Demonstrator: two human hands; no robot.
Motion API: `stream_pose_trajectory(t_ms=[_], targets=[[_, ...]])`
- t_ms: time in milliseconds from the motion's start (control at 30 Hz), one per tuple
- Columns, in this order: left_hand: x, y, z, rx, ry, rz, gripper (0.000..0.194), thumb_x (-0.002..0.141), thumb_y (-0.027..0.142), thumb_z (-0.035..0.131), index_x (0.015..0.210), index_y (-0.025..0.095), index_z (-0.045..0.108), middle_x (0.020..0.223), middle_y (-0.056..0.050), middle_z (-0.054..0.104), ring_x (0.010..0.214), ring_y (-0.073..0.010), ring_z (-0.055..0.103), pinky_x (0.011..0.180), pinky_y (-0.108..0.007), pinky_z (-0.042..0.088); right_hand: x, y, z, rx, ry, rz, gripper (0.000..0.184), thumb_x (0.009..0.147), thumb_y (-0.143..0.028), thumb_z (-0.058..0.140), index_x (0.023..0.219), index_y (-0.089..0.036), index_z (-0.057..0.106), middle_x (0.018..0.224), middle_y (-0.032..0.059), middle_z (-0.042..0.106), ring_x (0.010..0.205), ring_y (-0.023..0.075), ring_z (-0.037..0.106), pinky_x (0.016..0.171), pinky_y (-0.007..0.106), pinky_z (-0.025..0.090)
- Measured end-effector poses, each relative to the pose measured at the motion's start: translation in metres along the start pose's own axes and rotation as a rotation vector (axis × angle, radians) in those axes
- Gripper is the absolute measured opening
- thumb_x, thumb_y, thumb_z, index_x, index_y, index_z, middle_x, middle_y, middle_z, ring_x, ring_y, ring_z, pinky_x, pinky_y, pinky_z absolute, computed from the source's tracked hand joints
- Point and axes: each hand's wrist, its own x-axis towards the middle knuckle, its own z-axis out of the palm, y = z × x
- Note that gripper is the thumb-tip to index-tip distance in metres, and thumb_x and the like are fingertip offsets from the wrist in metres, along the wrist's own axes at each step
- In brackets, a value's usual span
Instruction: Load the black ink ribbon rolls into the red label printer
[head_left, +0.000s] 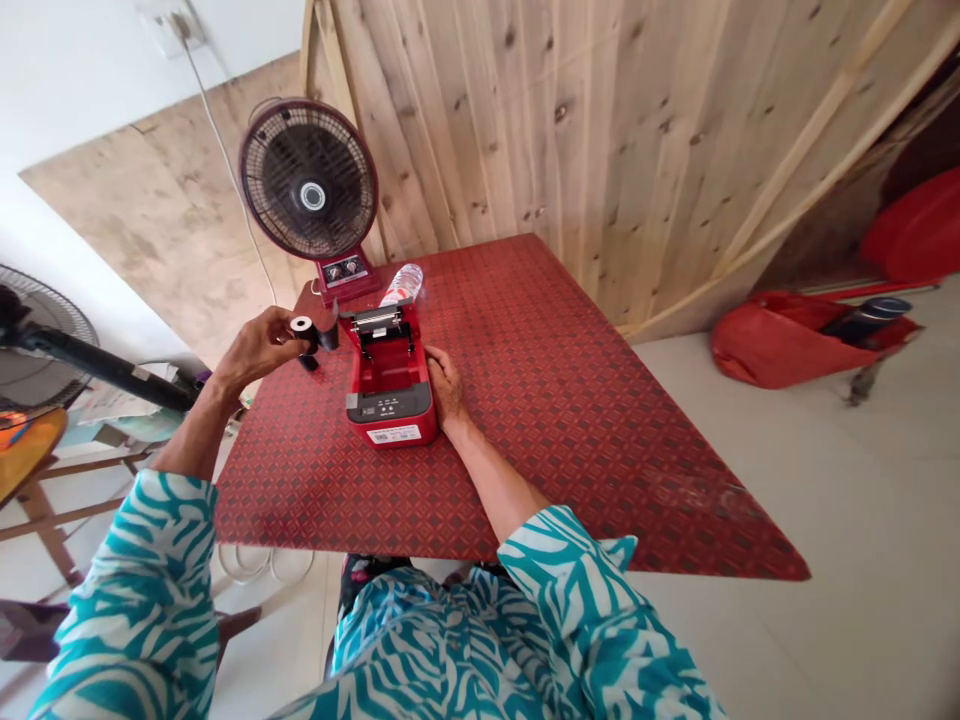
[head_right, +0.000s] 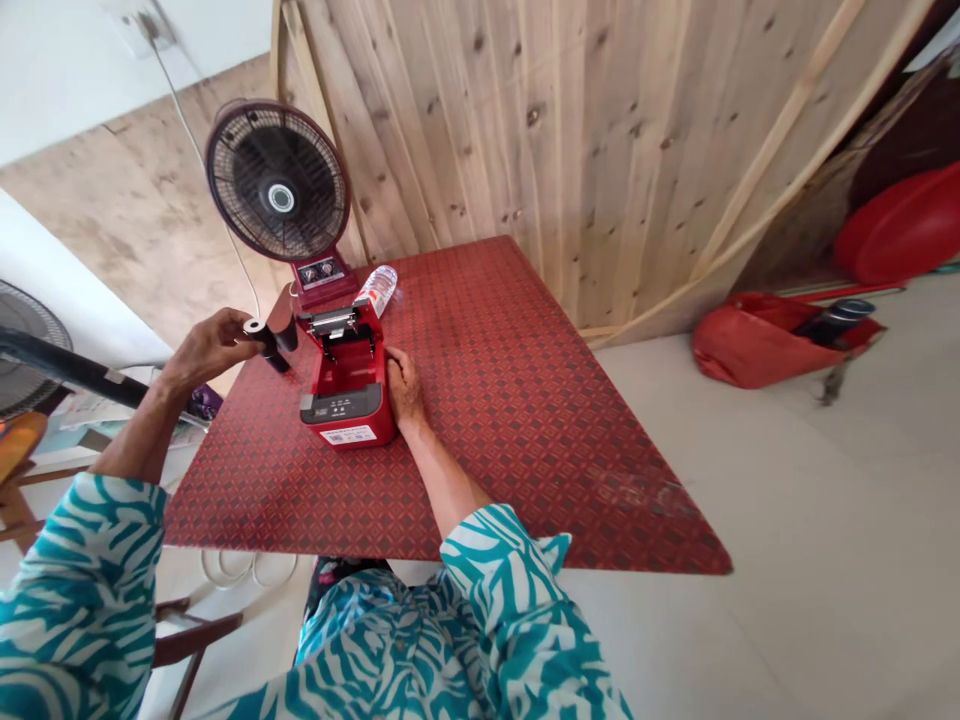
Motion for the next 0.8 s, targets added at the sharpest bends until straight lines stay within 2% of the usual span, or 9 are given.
stream_pose_trajectory(t_ms=[100, 200, 300, 367, 533, 633, 700, 733, 800], targets=[[0.016, -0.034, 0.011, -0.157, 0.013, -0.034, 0.048, 0.065, 0.032, 0.070, 0.110, 0.018, 0.061, 0.086, -0.003, 0.069, 0.074, -0.0183, 0.066, 0.068, -0.030, 0.052, -0.002, -0.003, -0.002, -0.004, -0.020, 0.005, 0.032, 0.083, -0.038, 0.051, 0.106, -0.027, 0.069, 0.115, 0.0025, 0.073, 0.114, 0.0211, 0.062, 0.109, 0.043, 0.045], [0.034, -0.051, 0.031, -0.045, 0.038, -0.113, 0.037, 0.065, 0.031, 0.070, 0.098, 0.019, 0.063, 0.081, -0.002, 0.068, 0.075, -0.0193, 0.065, 0.070, -0.030, 0.051, -0.003, -0.006, -0.004, -0.021, -0.017, 0.008, 0.032, 0.083, -0.039, 0.051, 0.107, -0.026, 0.069, 0.115, 0.0029, 0.073, 0.113, 0.0209, 0.062, 0.109, 0.043, 0.044], [0.050, -0.060, 0.050, 0.176, 0.062, -0.208, 0.028, 0.065, 0.030, 0.072, 0.090, 0.021, 0.062, 0.081, -0.002, 0.069, 0.081, -0.0234, 0.067, 0.074, -0.033, 0.051, -0.002, -0.005, -0.004, -0.035, 0.006, -0.003, 0.033, 0.082, -0.040, 0.052, 0.105, -0.024, 0.069, 0.115, 0.0046, 0.072, 0.114, 0.0219, 0.062, 0.110, 0.043, 0.043], [0.058, -0.064, 0.061, 0.312, 0.026, -0.238, 0.028, 0.065, 0.029, 0.073, 0.089, 0.023, 0.062, 0.084, -0.004, 0.070, 0.088, -0.0282, 0.068, 0.078, -0.036, 0.050, -0.002, -0.003, -0.004, -0.035, 0.015, -0.004, 0.034, 0.081, -0.041, 0.052, 0.105, -0.024, 0.069, 0.115, 0.0051, 0.072, 0.114, 0.0225, 0.062, 0.110, 0.044, 0.042], [0.066, -0.072, 0.081, 0.486, -0.097, -0.205, 0.029, 0.068, 0.029, 0.072, 0.095, 0.023, 0.064, 0.089, -0.007, 0.073, 0.104, -0.0343, 0.067, 0.096, -0.044, 0.046, -0.001, -0.001, -0.004, -0.055, 0.006, -0.031, 0.034, 0.081, -0.040, 0.050, 0.105, -0.024, 0.069, 0.114, 0.0050, 0.072, 0.114, 0.0227, 0.062, 0.109, 0.044, 0.043], [0.067, -0.076, 0.084, 0.502, -0.113, -0.179, 0.034, 0.067, 0.032, 0.074, 0.098, 0.023, 0.065, 0.094, -0.008, 0.074, 0.111, -0.0355, 0.064, 0.105, -0.049, 0.038, -0.001, -0.002, -0.005, -0.072, 0.002, -0.032, 0.033, 0.082, -0.038, 0.049, 0.105, -0.026, 0.069, 0.114, 0.0037, 0.073, 0.114, 0.0217, 0.062, 0.109, 0.043, 0.044], [0.063, -0.080, 0.080, 0.405, -0.044, -0.134, 0.039, 0.067, 0.037, 0.075, 0.102, 0.022, 0.065, 0.103, -0.009, 0.074, 0.115, -0.0341, 0.063, 0.106, -0.047, 0.039, -0.001, -0.003, -0.005, -0.070, 0.005, -0.028, 0.033, 0.082, -0.039, 0.049, 0.104, -0.026, 0.069, 0.113, 0.0036, 0.073, 0.113, 0.0217, 0.062, 0.108, 0.043, 0.044], [0.059, -0.082, 0.076, 0.314, 0.029, -0.115, 0.040, 0.069, 0.039, 0.073, 0.104, 0.021, 0.065, 0.107, -0.009, 0.073, 0.114, -0.0318, 0.063, 0.104, -0.044, 0.041, -0.001, -0.003, -0.004, -0.068, 0.006, -0.025, 0.033, 0.082, -0.039, 0.050, 0.104, -0.026, 0.069, 0.113, 0.0038, 0.073, 0.113, 0.0218, 0.062, 0.108, 0.043, 0.045], [0.045, -0.088, 0.066, 0.108, 0.250, -0.127, 0.037, 0.078, 0.043, 0.065, 0.107, 0.019, 0.063, 0.109, -0.009, 0.071, 0.106, -0.0255, 0.065, 0.097, -0.037, 0.047, -0.001, -0.003, -0.004, -0.063, 0.012, -0.023, 0.033, 0.081, -0.039, 0.050, 0.104, -0.025, 0.069, 0.113, 0.0043, 0.073, 0.113, 0.0220, 0.062, 0.108, 0.044, 0.045]])
